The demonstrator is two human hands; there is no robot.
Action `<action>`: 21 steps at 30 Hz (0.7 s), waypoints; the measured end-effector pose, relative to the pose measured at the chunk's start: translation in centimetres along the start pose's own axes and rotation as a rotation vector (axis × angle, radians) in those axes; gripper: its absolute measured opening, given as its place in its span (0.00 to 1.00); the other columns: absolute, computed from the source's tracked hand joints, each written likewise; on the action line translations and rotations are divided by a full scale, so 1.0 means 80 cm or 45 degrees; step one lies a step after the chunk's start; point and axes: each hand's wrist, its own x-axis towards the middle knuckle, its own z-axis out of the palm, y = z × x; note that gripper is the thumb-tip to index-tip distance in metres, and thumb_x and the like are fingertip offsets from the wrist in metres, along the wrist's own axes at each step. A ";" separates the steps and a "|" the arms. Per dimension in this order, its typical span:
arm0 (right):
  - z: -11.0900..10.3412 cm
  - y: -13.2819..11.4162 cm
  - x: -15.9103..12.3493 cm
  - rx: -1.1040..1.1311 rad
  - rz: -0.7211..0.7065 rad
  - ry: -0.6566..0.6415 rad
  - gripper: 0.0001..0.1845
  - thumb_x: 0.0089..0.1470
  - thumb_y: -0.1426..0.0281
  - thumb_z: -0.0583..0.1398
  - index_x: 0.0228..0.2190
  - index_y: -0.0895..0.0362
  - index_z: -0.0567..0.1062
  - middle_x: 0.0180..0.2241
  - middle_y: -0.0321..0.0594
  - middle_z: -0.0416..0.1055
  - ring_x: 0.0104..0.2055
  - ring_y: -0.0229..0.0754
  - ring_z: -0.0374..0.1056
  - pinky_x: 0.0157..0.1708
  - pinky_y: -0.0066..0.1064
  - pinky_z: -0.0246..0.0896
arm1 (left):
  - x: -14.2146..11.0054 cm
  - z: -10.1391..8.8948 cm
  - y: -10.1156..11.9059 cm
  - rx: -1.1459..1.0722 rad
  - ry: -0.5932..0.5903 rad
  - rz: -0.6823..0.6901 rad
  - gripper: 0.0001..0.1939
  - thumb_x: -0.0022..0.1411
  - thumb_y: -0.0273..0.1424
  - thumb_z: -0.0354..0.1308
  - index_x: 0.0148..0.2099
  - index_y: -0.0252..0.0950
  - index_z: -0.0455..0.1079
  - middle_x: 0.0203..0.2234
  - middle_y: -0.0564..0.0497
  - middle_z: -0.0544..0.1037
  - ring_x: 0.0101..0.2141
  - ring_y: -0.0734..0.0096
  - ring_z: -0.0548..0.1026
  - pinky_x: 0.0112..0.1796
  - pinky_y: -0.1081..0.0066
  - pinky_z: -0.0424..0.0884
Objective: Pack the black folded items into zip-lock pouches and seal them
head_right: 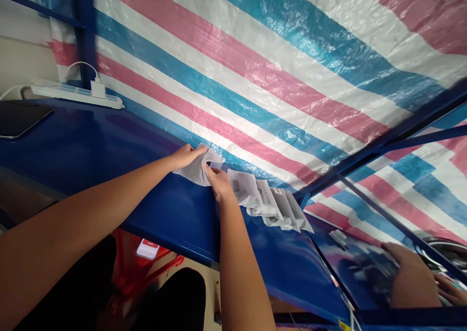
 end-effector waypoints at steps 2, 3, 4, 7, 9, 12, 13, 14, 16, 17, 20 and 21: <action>0.002 -0.005 -0.003 -0.010 0.109 -0.098 0.26 0.48 0.53 0.70 0.37 0.64 0.81 0.30 0.46 0.79 0.38 0.47 0.77 0.40 0.38 0.72 | -0.002 0.006 0.001 -0.016 -0.020 0.057 0.39 0.59 0.66 0.46 0.50 0.37 0.73 0.52 0.34 0.78 0.53 0.42 0.75 0.46 0.57 0.70; 0.003 -0.007 -0.004 -0.006 0.142 -0.131 0.26 0.48 0.53 0.69 0.38 0.63 0.81 0.31 0.45 0.79 0.38 0.47 0.77 0.40 0.37 0.72 | -0.003 0.008 0.002 -0.014 -0.021 0.106 0.37 0.62 0.64 0.44 0.49 0.37 0.73 0.52 0.35 0.78 0.53 0.43 0.75 0.47 0.57 0.70; 0.003 -0.009 -0.005 0.005 0.148 -0.140 0.26 0.48 0.52 0.69 0.38 0.62 0.81 0.31 0.45 0.79 0.38 0.47 0.77 0.40 0.36 0.73 | -0.004 0.011 0.002 -0.013 -0.011 0.162 0.35 0.65 0.62 0.42 0.48 0.38 0.73 0.51 0.36 0.79 0.52 0.45 0.75 0.47 0.57 0.70; 0.003 -0.011 -0.005 0.040 0.127 -0.142 0.25 0.48 0.52 0.70 0.39 0.59 0.80 0.31 0.42 0.80 0.36 0.46 0.76 0.39 0.35 0.73 | -0.004 0.014 0.003 -0.033 0.054 0.286 0.30 0.70 0.55 0.40 0.46 0.39 0.74 0.48 0.40 0.80 0.50 0.49 0.77 0.47 0.59 0.70; 0.003 -0.009 -0.004 0.047 0.094 -0.121 0.24 0.48 0.52 0.69 0.38 0.59 0.80 0.30 0.41 0.79 0.34 0.44 0.76 0.40 0.34 0.73 | -0.004 0.014 0.002 -0.043 0.104 0.310 0.28 0.72 0.51 0.39 0.44 0.40 0.75 0.46 0.41 0.81 0.49 0.51 0.77 0.46 0.60 0.70; 0.001 -0.007 0.000 0.040 0.049 -0.091 0.22 0.48 0.53 0.69 0.37 0.58 0.80 0.30 0.39 0.79 0.34 0.43 0.75 0.40 0.33 0.72 | -0.005 0.013 0.001 -0.036 0.188 0.323 0.26 0.74 0.45 0.39 0.43 0.39 0.75 0.44 0.42 0.81 0.48 0.52 0.77 0.46 0.61 0.70; 0.000 -0.006 0.000 0.038 0.047 -0.087 0.22 0.48 0.53 0.69 0.37 0.59 0.80 0.30 0.39 0.79 0.34 0.43 0.75 0.40 0.33 0.72 | -0.005 0.012 0.001 -0.035 0.213 0.330 0.25 0.74 0.44 0.39 0.42 0.39 0.75 0.44 0.42 0.82 0.47 0.53 0.77 0.46 0.61 0.69; 0.000 -0.006 0.000 0.037 0.054 -0.088 0.22 0.48 0.53 0.69 0.36 0.59 0.80 0.30 0.40 0.79 0.34 0.44 0.75 0.40 0.33 0.72 | -0.006 0.012 0.001 -0.035 0.236 0.340 0.25 0.74 0.44 0.39 0.40 0.39 0.75 0.42 0.42 0.82 0.46 0.54 0.77 0.45 0.62 0.69; 0.000 -0.008 -0.001 0.050 0.084 -0.103 0.23 0.48 0.53 0.69 0.36 0.59 0.80 0.30 0.41 0.79 0.36 0.45 0.76 0.39 0.34 0.72 | -0.006 0.010 0.002 -0.049 0.274 0.352 0.25 0.74 0.44 0.41 0.35 0.39 0.74 0.38 0.43 0.82 0.42 0.56 0.78 0.42 0.63 0.69; 0.001 -0.010 -0.003 0.069 0.097 -0.124 0.23 0.49 0.52 0.69 0.37 0.59 0.80 0.31 0.42 0.79 0.36 0.46 0.77 0.39 0.34 0.72 | -0.006 0.009 0.003 -0.062 0.289 0.356 0.26 0.74 0.45 0.41 0.32 0.38 0.73 0.35 0.43 0.81 0.40 0.57 0.78 0.41 0.64 0.68; 0.004 -0.016 -0.009 0.165 0.102 -0.216 0.24 0.51 0.53 0.68 0.43 0.57 0.79 0.35 0.43 0.80 0.40 0.47 0.77 0.39 0.34 0.73 | -0.007 0.007 0.005 -0.144 0.294 0.358 0.28 0.72 0.48 0.42 0.27 0.38 0.69 0.27 0.46 0.78 0.33 0.61 0.75 0.35 0.66 0.66; 0.005 -0.017 -0.012 0.189 0.097 -0.240 0.25 0.52 0.54 0.68 0.46 0.56 0.78 0.37 0.43 0.80 0.41 0.47 0.78 0.40 0.34 0.73 | -0.006 0.007 0.005 -0.179 0.290 0.356 0.29 0.72 0.49 0.43 0.26 0.38 0.68 0.25 0.47 0.77 0.32 0.63 0.74 0.33 0.67 0.65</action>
